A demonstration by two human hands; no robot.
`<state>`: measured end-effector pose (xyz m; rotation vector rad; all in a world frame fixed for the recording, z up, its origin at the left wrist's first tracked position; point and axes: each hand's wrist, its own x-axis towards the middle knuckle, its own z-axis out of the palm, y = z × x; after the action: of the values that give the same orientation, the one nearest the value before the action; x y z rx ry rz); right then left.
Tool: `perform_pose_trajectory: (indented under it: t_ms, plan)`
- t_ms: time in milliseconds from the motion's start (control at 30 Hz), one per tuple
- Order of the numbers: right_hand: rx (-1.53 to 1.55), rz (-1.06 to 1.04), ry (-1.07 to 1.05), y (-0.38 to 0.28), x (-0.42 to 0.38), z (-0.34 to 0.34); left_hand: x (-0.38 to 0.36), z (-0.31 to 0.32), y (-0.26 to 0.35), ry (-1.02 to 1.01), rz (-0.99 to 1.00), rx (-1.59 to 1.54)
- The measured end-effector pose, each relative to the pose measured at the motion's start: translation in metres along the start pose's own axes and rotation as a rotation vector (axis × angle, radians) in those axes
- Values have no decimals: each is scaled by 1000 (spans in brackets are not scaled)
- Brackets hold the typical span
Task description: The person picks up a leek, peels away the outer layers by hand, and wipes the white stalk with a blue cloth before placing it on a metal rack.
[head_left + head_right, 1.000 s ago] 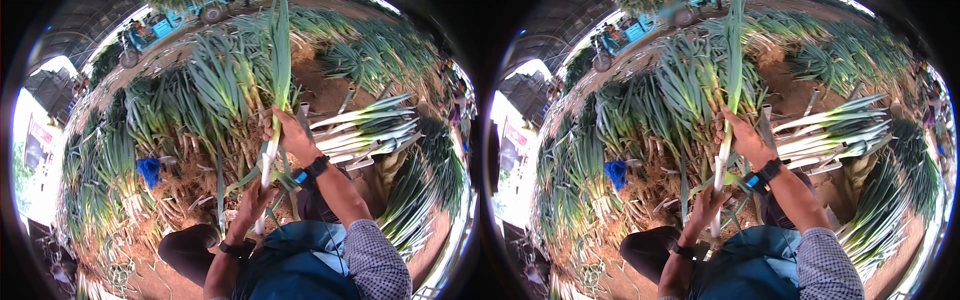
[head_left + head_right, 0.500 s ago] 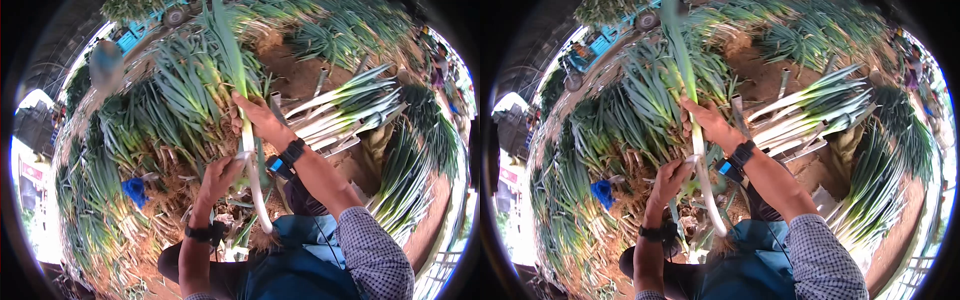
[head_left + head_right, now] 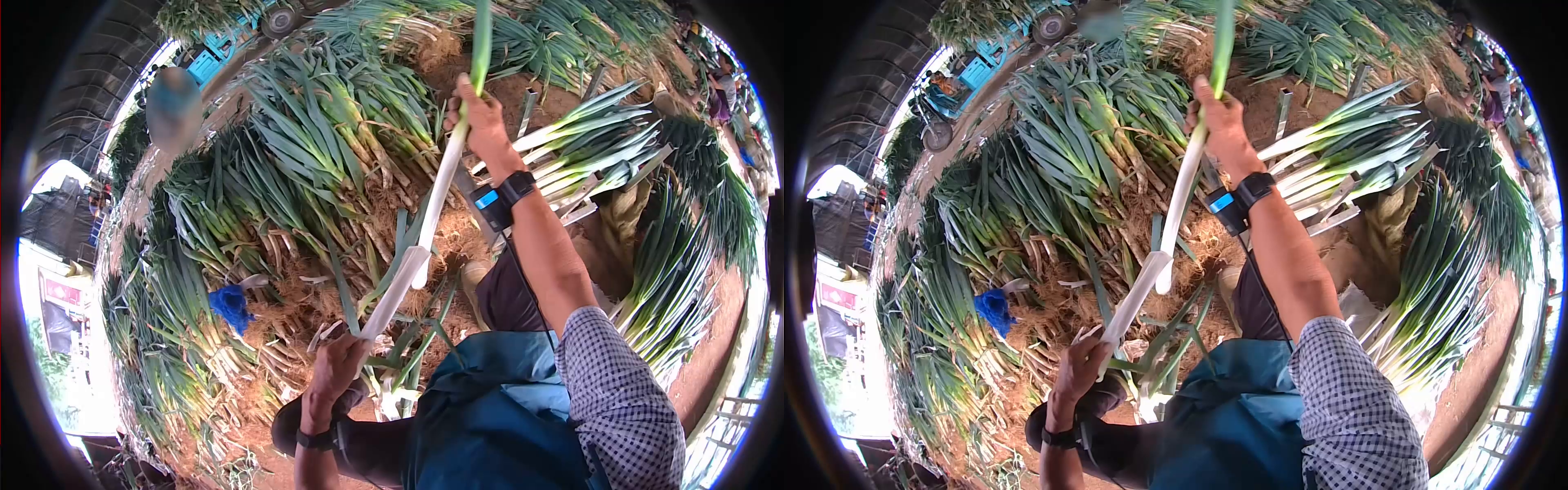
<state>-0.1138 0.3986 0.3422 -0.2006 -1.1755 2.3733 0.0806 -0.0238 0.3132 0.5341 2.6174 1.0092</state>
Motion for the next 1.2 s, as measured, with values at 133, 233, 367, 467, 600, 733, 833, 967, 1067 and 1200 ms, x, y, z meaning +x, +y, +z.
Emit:
perform_pose_trajectory:
  t_ms: [133,233,367,467,600,733,833,967,1067,1200]
  plan:
    - [154,-28,78,-7,16,-23,-26,-24,-30,33,39,116]
    - [266,-53,130,-12,22,-35,-39,-34,-27,31,-63,119]
    - [218,-211,220,-22,29,-63,-71,-46,-63,83,-61,194]
    - [267,-179,282,-35,38,-78,-86,-66,-94,76,-122,358]
    - [353,-173,183,-27,31,-59,-31,-56,-21,282,-112,388]
    - [344,-106,207,-29,-3,-17,54,-12,54,396,238,498]
    - [342,-70,187,-30,-3,-10,95,14,46,341,322,471]
    - [288,-86,105,-13,3,-30,98,26,51,303,419,491]
    - [239,-5,192,-15,10,-35,92,32,55,181,499,561]
    - [222,48,240,-11,21,-54,62,26,51,91,510,485]
